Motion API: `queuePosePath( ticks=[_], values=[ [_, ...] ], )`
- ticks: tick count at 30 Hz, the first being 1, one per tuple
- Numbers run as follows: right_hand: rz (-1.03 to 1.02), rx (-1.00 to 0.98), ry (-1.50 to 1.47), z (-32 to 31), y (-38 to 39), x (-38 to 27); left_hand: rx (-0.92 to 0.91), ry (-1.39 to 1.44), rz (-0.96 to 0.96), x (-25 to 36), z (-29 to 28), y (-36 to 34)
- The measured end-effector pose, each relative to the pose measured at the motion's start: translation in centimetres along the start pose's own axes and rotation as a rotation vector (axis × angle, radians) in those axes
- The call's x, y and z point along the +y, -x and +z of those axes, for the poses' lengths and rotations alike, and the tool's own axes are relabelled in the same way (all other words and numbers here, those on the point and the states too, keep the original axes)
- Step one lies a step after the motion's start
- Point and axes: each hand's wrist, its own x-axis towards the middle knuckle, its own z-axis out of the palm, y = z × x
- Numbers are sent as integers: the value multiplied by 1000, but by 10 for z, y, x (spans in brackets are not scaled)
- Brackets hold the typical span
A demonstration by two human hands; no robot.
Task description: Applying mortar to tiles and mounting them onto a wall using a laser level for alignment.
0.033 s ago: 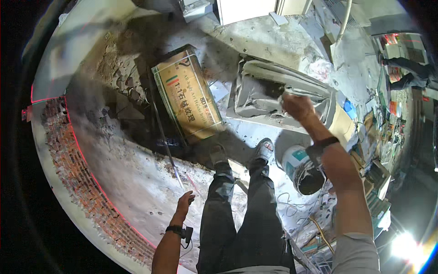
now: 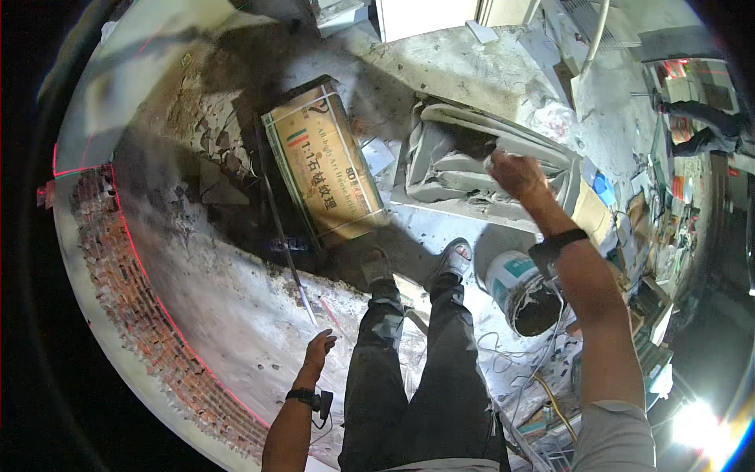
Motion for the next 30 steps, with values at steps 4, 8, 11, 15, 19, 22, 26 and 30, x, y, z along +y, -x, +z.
queuePosePath(
  ticks=[4,8,11,15,19,22,26,30],
  values=[
    [69,74,-103,-28,-29,17,-36,15,-14,0,4,-4],
    [154,-163,-455,-50,-55,-8,-66,55,18,12,18,-6],
    [337,-388,-1076,-45,-75,-48,-78,76,59,25,25,-8],
    [359,-456,-1239,-28,-80,-99,-73,106,85,31,27,-13],
    [201,-486,-1299,-24,-65,-133,-37,98,-15,25,20,-18],
    [331,-432,-1409,-36,-58,-124,-45,123,44,13,10,-13],
    [378,-250,-1397,-53,-60,-68,-19,91,61,4,-4,-10],
    [291,-173,-701,-56,-71,-37,10,108,9,1,-8,-9]
  ],
)
